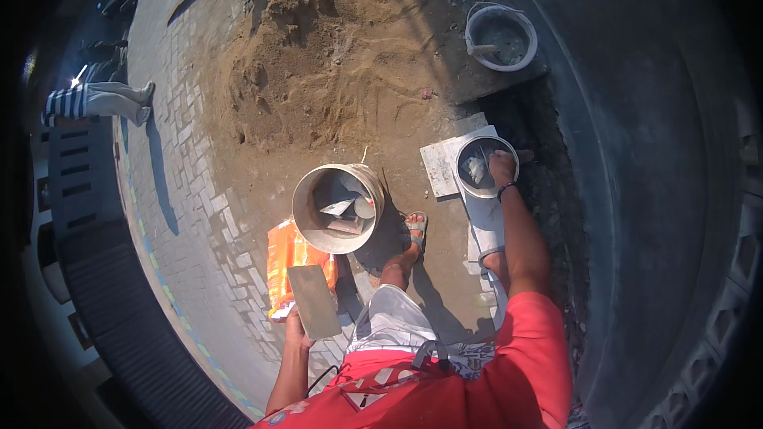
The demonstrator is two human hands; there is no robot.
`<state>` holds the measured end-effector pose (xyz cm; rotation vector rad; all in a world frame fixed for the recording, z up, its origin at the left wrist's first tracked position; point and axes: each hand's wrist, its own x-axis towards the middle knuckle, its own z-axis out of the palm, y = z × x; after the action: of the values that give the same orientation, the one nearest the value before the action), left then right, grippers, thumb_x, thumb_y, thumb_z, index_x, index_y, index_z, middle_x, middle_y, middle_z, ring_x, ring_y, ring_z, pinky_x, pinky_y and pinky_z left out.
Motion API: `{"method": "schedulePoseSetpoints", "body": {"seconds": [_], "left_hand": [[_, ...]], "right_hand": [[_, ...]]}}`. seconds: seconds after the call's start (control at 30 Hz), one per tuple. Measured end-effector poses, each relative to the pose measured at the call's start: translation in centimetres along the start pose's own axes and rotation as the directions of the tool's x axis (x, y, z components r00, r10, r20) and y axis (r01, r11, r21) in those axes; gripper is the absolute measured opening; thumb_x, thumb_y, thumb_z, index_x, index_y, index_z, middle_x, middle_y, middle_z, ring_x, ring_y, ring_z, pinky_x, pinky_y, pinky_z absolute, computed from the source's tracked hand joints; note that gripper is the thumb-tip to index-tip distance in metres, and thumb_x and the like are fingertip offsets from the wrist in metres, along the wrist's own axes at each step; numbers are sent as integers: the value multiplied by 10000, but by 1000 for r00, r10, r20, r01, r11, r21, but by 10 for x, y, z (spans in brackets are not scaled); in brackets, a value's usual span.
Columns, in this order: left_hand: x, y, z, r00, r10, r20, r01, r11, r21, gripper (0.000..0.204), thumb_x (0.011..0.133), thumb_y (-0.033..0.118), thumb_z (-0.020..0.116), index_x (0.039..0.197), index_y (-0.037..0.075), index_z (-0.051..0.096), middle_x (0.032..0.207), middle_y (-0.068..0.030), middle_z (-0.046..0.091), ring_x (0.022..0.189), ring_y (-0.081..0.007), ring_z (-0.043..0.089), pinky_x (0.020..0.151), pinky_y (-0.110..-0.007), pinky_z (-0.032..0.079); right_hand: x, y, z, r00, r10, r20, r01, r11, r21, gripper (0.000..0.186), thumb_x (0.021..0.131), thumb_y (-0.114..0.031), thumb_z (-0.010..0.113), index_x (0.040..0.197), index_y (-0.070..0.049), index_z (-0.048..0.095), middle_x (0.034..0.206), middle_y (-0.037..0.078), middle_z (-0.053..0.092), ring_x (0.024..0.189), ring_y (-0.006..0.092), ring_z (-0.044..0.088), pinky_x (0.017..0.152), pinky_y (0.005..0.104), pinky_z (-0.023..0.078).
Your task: The person applies cement to a decorative lattice wall using a trowel and a sponge. They repeatedly scoop cement from a bucket, spread it along the top edge of the wall, and smooth the surface.
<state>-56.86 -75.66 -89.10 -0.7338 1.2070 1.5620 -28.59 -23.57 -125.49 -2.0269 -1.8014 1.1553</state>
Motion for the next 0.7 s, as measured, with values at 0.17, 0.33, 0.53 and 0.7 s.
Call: {"method": "schedulePoseSetpoints", "body": {"seconds": [0.17,0.33,0.53,0.7], "left_hand": [[-9,24,63,994,17,112,-30,993,117,329,909,230,590,1162,21,604,1079,-116,684,908,-249,690,788,-383,591],[12,61,110,954,-24,297,-82,937,338,347,918,250,591,1199,47,576,1112,-89,665,958,-226,667,838,-381,567],[25,65,202,835,-206,511,-76,875,478,389,924,235,620,1268,72,534,1164,-72,645,1026,-229,643,888,-395,543],[6,23,298,683,-346,643,-190,767,613,427,906,121,653,1299,65,497,1180,-66,628,1054,-222,628,910,-390,532]], "right_hand": [[-97,-109,-124,936,174,306,-305,835,458,320,937,-165,563,1214,-18,628,653,29,598,463,94,510,401,245,380],[-155,-84,-242,966,134,222,-248,730,637,324,940,-144,561,1225,-1,616,717,24,613,470,86,492,404,241,377],[-285,24,-380,885,422,-195,-221,751,622,333,925,-161,579,1223,-21,630,702,36,615,486,100,517,432,265,407],[-459,190,-380,529,672,-519,-440,739,510,344,871,-182,627,1187,-51,657,697,67,649,501,136,575,441,297,442]]}}
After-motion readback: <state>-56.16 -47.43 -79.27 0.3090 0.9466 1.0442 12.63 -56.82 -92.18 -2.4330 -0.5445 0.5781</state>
